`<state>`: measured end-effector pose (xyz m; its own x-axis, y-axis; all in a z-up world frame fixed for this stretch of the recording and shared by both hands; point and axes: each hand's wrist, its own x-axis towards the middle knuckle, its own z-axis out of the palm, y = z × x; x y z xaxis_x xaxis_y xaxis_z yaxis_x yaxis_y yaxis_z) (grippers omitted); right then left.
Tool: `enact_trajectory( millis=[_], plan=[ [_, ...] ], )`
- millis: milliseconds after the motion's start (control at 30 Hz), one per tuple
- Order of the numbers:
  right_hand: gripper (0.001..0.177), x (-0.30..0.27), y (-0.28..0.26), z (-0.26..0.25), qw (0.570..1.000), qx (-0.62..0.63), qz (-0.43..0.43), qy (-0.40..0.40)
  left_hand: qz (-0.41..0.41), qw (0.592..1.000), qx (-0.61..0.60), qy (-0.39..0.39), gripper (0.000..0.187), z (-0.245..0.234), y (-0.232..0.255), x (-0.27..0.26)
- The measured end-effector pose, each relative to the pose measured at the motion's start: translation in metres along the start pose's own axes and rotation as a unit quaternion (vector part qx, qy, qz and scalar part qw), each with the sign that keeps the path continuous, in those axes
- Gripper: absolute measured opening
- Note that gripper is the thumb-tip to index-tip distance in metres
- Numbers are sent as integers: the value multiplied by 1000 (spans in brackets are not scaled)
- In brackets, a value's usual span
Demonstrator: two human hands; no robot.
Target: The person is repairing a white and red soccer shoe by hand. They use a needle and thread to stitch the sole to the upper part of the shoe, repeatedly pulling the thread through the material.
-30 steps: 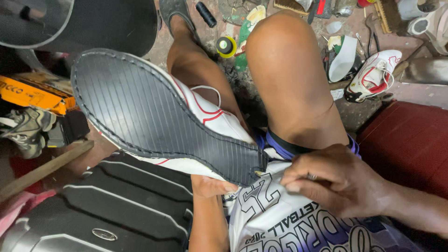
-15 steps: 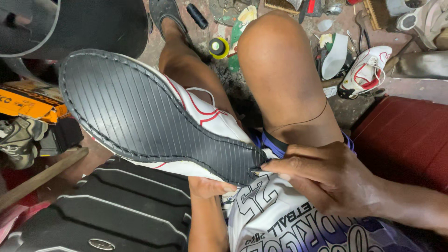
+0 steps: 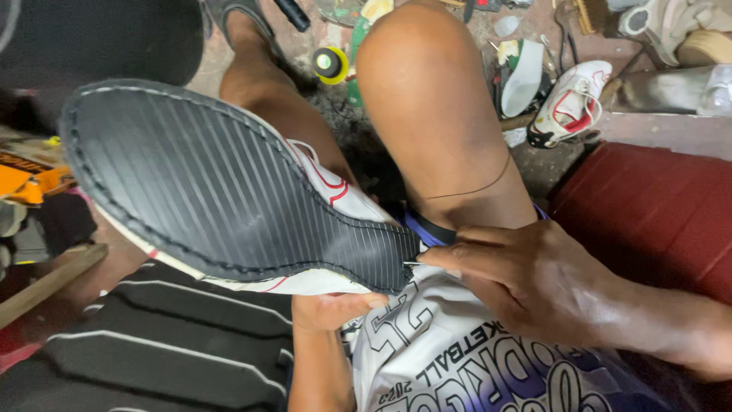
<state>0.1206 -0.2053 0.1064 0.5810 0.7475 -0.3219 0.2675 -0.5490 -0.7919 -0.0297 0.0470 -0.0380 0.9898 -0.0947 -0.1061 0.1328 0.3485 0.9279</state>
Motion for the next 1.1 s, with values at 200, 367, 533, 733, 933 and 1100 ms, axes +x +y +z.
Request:
enact_trajectory(
  millis=[200,367,533,733,933,1100],
  plan=[
    [33,3,18,-3,999,-44,6,-19,-92,993,-75,-4,36,27,2,9],
    [27,12,25,-10,998,-59,-22,-12,-99,993,41,-57,25,38,13,39],
    [21,22,33,-10,997,-67,8,-45,-82,984,142,-75,22,41,19,57],
    [11,29,43,-4,999,-35,4,-33,-95,989,92,-74,20,41,11,54],
    [9,37,43,11,999,-10,16,-30,-132,990,37,-42,20,45,14,56],
    [5,32,46,2,999,11,21,-27,-177,982,60,10,20,54,42,57]
  ],
)
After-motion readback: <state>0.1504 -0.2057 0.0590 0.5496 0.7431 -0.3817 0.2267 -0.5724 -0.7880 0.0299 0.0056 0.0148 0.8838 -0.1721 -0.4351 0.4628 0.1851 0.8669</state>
